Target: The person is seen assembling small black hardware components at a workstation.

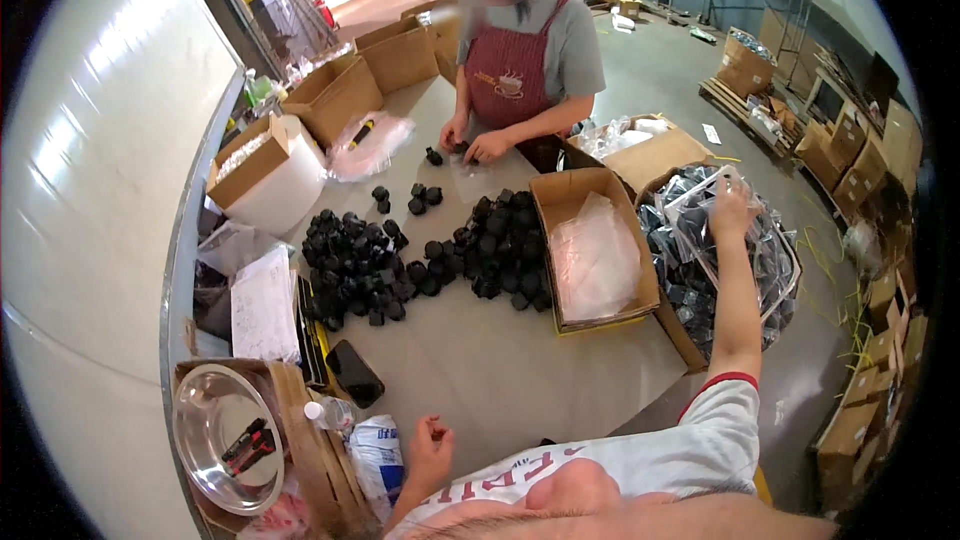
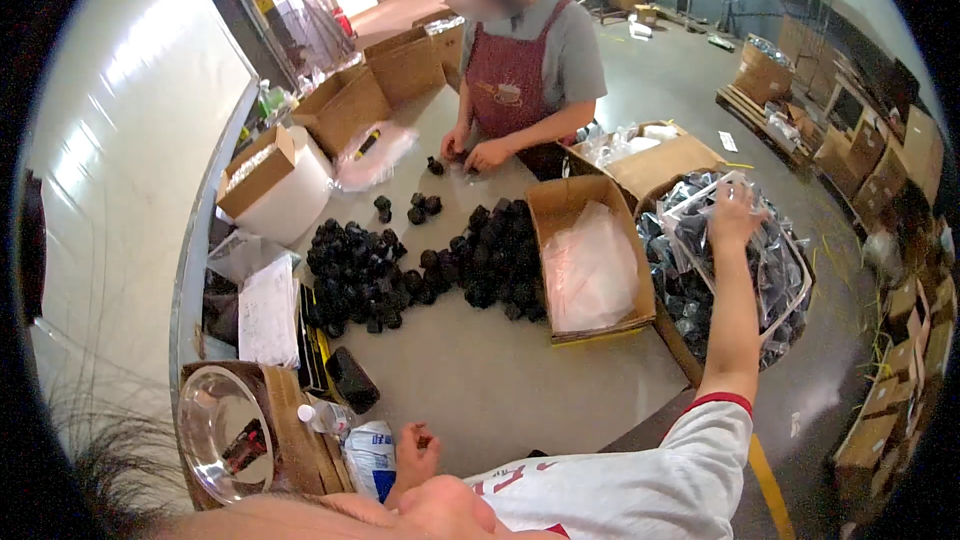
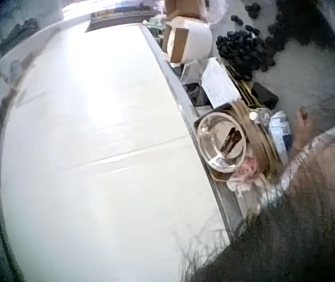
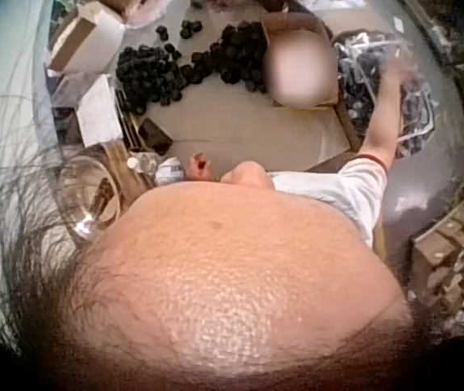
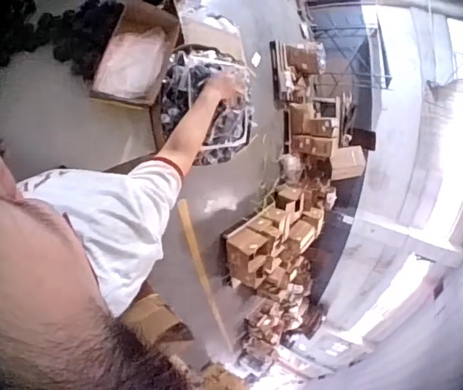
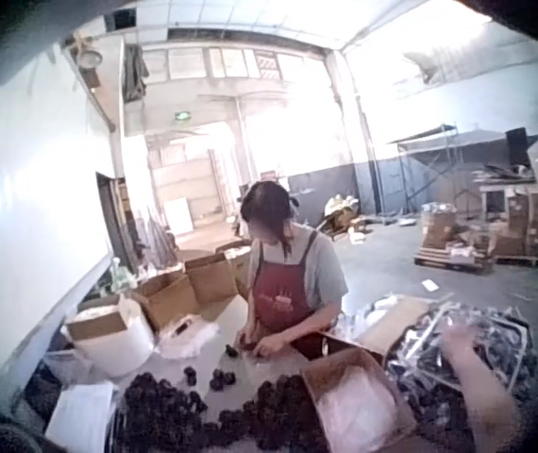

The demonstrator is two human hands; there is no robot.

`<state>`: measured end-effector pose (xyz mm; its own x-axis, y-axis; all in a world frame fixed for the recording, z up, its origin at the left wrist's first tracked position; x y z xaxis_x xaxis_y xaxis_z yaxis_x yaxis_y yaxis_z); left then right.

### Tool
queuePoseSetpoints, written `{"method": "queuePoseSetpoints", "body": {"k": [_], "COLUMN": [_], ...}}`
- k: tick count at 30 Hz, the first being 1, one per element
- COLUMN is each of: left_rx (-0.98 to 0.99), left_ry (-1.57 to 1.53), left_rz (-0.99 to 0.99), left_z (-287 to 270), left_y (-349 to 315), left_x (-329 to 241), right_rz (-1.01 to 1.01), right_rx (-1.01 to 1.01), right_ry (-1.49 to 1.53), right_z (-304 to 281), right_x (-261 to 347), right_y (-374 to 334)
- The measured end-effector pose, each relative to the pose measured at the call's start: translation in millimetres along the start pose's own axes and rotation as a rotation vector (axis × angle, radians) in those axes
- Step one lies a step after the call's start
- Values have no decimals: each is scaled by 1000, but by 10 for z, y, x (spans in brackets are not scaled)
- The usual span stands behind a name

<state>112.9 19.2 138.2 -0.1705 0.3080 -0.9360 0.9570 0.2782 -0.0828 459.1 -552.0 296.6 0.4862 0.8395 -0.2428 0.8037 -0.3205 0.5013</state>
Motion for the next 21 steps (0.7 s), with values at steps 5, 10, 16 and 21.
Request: {"method": "queuePoseSetpoints", "body": {"k": [5, 10, 16, 21], "left_rx": [108, 144, 17, -55], "left_ry": [12, 86, 27, -4], "left_rz": [-128, -106, -151, -163], "left_z": [223, 153, -249, -277], "left_y": [52, 91, -84, -45], "left_x": [152, -161, 206, 214], "right_rz": [-545, -797, -675, -706], "right_rx": [412, 641, 859, 186], "right_ry": [471, 362, 467, 698], "right_z": [434, 604, 1065, 354], "right_x": [1779, 2542, 2598, 2394], "right_y": [-726, -1691, -1716, -1476]}}
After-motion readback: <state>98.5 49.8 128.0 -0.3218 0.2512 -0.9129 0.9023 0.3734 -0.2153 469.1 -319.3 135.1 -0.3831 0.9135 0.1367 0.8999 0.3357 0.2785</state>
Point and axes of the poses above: each hand's wrist, its own y-axis towards the middle knuckle, its own z-axis out of the palm, x = y × z, the point moved 10 cm from there along y, towards the middle knuckle, and after that the axes turned 8 degrees about -y, right-handed, at the moved point
